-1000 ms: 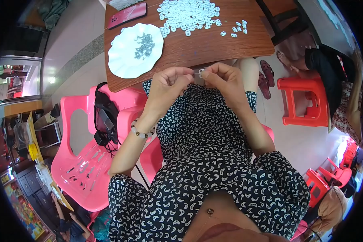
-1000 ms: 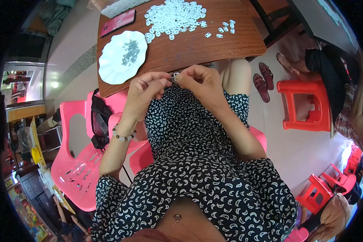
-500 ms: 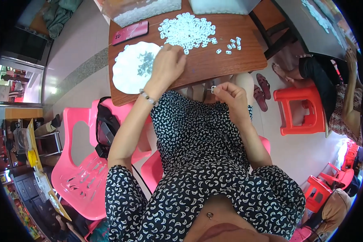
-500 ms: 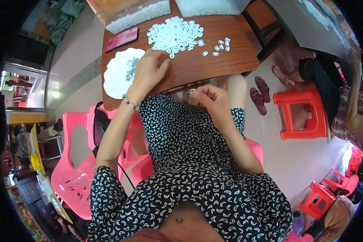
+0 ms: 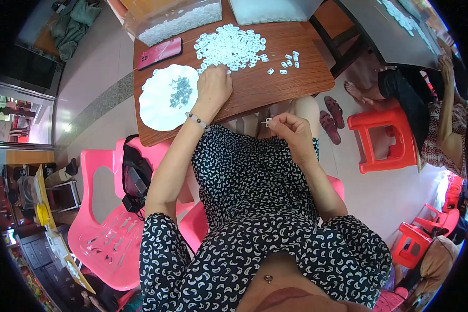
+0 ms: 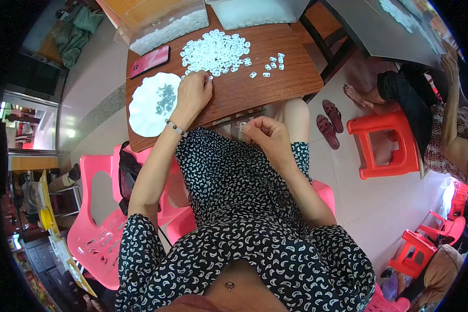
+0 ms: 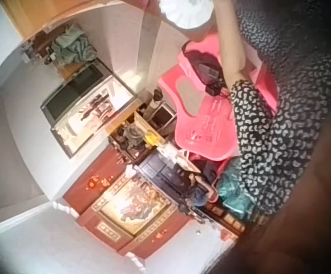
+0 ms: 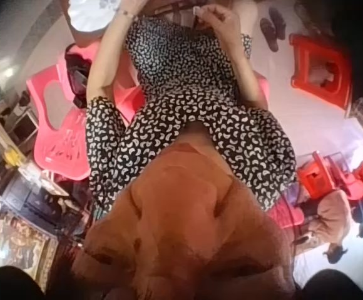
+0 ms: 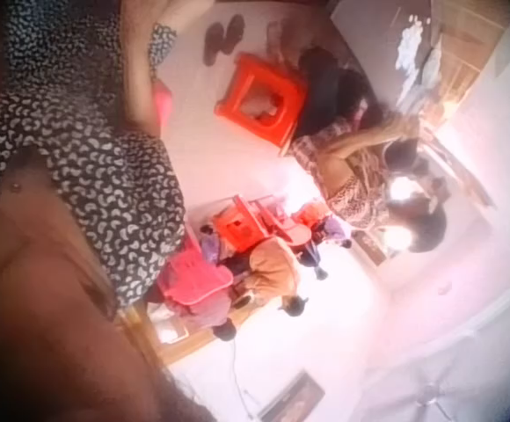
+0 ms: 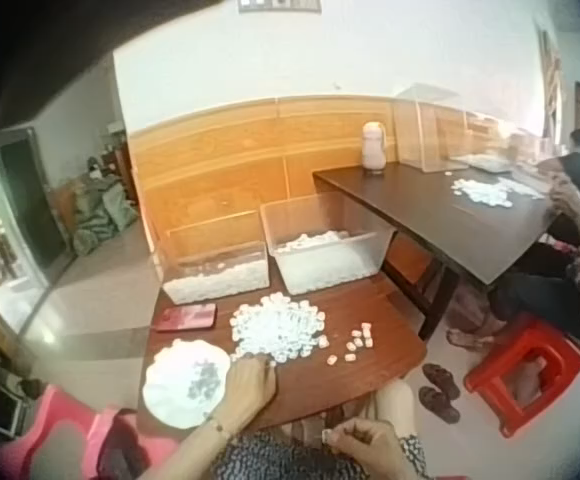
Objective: The recorder is assembling small white plastic components by manually inserting metal pins into them.
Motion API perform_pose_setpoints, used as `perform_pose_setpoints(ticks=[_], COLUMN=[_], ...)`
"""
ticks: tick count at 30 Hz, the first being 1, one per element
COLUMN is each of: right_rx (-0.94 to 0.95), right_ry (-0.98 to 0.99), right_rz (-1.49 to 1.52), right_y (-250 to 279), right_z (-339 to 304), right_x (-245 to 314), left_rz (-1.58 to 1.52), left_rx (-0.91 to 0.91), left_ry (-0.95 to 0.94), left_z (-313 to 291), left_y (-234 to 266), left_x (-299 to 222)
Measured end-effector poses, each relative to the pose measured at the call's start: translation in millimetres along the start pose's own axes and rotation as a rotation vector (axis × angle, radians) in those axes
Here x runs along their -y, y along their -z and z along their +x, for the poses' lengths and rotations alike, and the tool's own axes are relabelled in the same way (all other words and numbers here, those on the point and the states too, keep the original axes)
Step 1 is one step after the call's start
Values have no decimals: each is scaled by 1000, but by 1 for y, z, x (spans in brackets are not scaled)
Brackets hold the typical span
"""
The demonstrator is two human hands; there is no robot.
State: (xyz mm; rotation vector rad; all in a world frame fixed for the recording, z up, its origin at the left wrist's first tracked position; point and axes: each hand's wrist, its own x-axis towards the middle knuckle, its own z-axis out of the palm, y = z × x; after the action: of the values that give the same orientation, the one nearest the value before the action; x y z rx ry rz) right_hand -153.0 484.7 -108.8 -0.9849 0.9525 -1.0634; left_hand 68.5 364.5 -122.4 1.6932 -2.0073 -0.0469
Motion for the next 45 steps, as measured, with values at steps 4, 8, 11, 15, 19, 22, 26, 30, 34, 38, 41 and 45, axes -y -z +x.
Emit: perform_pose_setpoints(ticks=[4,8,11,15,19,22,26,30,34,38,41,45], right_rx=[8,23,7,-36,-61,-22,15,10,3,0,-5,1], right_ry=[-19,-6,3,-21,35,98,162,148,154,182,169,156], right_rz=[-22,-19,4,8,25,-4,4,-25,-71,-98,-139,-132], right_y=[-3,-4,-5,-2,-7,-15,-30,-34,-34,-31,-29,-30], right_z=[2,1,-1,2,8,11,11,11,10,11,12,11], right_x=[1,0,1,4,10,18,27,29,30,28,23,23], left_rz=[7,30,2,-960,-1537,-1735,-1842,-1822,-1789,-1740,-1740,-1727], left_rx=[1,-6,7,218,435,494,509,498,481,473,466,460], left_ry=[-16,-33,10,457,814,864,871,814,797,804,804,786], left_z=[-1,1,0,-18,-44,-65,-81,-88,-90,-91,-92,-93], left_y=[2,2,5,21,51,56,66,69,71,71,71,70], left_x=[-4,-2,-3,-9,-26,-29,-36,-40,-44,-46,-47,-46])
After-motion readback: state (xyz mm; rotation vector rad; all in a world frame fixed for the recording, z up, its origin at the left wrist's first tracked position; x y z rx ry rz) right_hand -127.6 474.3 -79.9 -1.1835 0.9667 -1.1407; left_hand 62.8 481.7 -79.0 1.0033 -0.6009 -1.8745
